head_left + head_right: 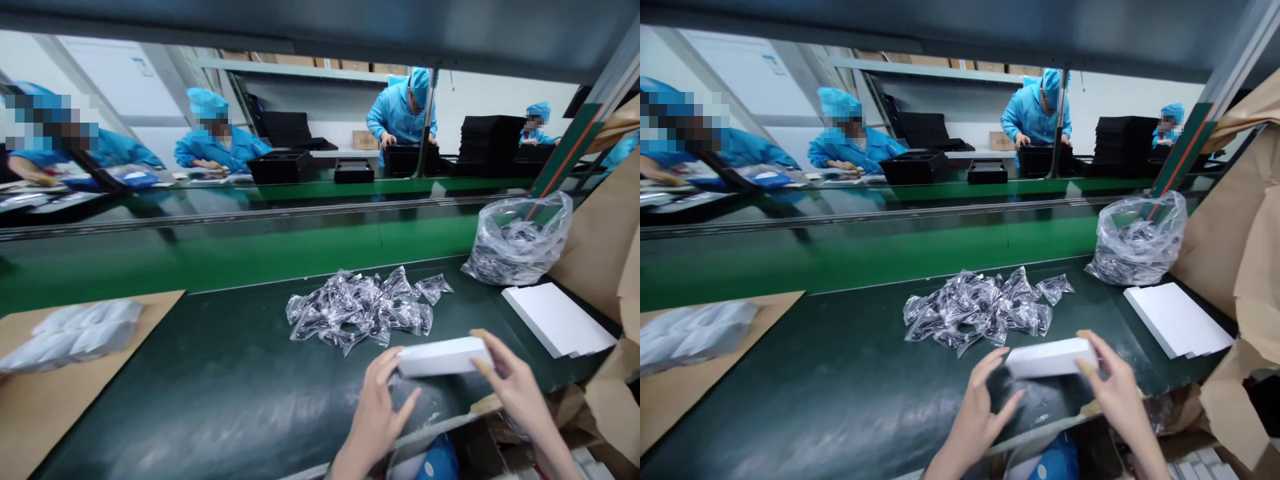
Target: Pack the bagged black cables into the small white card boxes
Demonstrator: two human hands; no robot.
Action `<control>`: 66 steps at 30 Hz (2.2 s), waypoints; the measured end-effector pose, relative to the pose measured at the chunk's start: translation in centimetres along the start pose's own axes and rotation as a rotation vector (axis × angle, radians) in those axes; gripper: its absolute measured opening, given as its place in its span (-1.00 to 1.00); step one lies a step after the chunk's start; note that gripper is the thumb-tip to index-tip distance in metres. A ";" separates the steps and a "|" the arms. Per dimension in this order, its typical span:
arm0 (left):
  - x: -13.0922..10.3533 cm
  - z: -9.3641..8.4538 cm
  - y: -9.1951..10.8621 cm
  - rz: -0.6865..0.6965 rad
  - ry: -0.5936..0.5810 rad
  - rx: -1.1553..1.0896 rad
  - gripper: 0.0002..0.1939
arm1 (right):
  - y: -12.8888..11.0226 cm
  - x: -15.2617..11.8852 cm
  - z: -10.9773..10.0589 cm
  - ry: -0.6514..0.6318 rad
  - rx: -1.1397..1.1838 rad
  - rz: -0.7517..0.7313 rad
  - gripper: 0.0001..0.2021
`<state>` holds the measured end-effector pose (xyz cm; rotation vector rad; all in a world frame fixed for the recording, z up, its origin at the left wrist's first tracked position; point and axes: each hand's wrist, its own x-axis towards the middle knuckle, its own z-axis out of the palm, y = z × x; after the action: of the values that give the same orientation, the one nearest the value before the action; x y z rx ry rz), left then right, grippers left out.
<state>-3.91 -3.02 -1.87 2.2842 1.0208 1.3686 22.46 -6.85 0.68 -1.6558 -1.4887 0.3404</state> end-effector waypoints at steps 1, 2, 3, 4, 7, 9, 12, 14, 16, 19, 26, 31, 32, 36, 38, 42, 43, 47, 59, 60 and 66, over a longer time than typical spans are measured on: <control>-0.8 -0.5 -0.8 -0.060 0.026 0.032 -0.51 | 1.8 0.3 -1.3 0.096 -0.085 -0.023 -0.59; -1.6 -1.0 -1.7 -0.123 0.048 0.063 -0.52 | 3.5 0.6 -2.6 0.174 -0.195 -0.064 -0.62; -2.4 -1.6 -2.6 -0.184 0.065 0.090 -0.53 | 5.2 0.8 -3.7 0.228 -0.298 -0.114 -0.65; -3.2 -2.2 -3.5 -0.241 0.077 0.109 -0.53 | 6.8 0.8 -4.6 0.260 -0.370 -0.144 -0.67; -5.5 -3.7 -5.9 -0.386 0.104 0.123 -0.53 | 10.9 0.3 -5.6 0.275 -0.480 -0.133 -0.70; -6.5 -4.5 -7.0 -0.462 0.120 0.116 -0.52 | 12.7 -0.4 -5.0 0.296 -0.541 -0.088 -0.70; -7.0 -4.9 -7.5 -0.561 0.129 0.111 -0.47 | 14.2 -1.1 -3.9 0.364 -0.608 -0.027 -0.67; -6.7 -4.8 -7.3 -0.592 0.128 0.095 -0.46 | 14.8 -1.1 -3.5 0.432 -0.637 0.016 -0.64; -6.3 -4.5 -6.9 -0.599 0.124 0.068 -0.47 | 15.2 -0.8 -3.6 0.505 -0.655 0.063 -0.64; -6.0 -4.0 -6.5 -0.603 0.094 0.040 -0.48 | 15.3 -0.3 -4.0 0.548 -0.657 0.104 -0.67; -6.2 -3.9 -6.5 -0.604 0.082 0.039 -0.54 | 12.8 -0.2 -2.6 0.551 -0.545 0.058 -0.65; -5.9 -3.7 -6.5 -0.600 0.072 0.043 -0.57 | 9.1 0.9 0.9 0.320 -0.305 -0.067 -0.65; -5.8 -3.6 -6.5 -0.592 0.080 0.042 -0.57 | 8.3 1.3 1.8 0.254 -0.256 -0.089 -0.65; -5.9 -4.0 -6.1 -0.564 0.141 0.027 -0.60 | 5.2 3.4 5.8 0.042 -0.125 -0.150 -0.63; -6.1 -4.5 -5.7 -0.480 0.144 -0.038 -0.74 | 3.7 4.5 7.8 -0.015 -0.077 -0.160 -0.62; -6.6 -5.1 -5.1 -0.319 0.223 -0.111 -0.51 | 1.3 6.1 11.8 -0.036 -0.021 -0.160 -0.59; -6.6 -5.1 -5.1 -0.308 0.254 -0.099 -0.47 | 0.9 6.4 12.6 -0.044 -0.018 -0.163 -0.57; -6.3 -5.0 -5.4 -0.232 0.274 -0.066 -0.41 | 0.1 6.9 15.0 -0.068 -0.006 -0.146 -0.58; -6.8 -4.2 -5.6 -0.295 0.285 -0.061 -0.39 | 0.4 6.6 14.2 0.061 0.483 0.118 -0.54; -6.7 -4.1 -5.7 -0.283 0.287 -0.064 -0.39 | 0.5 6.7 14.1 0.072 0.555 0.163 -0.53; -6.7 -3.9 -6.6 -0.184 0.273 -0.072 -0.39 | 0.6 7.2 13.4 0.113 0.982 0.365 -0.50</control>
<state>-11.97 -3.44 -7.96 1.9336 1.2082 1.6375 15.37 5.15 -5.28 -1.0807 -0.6998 0.9763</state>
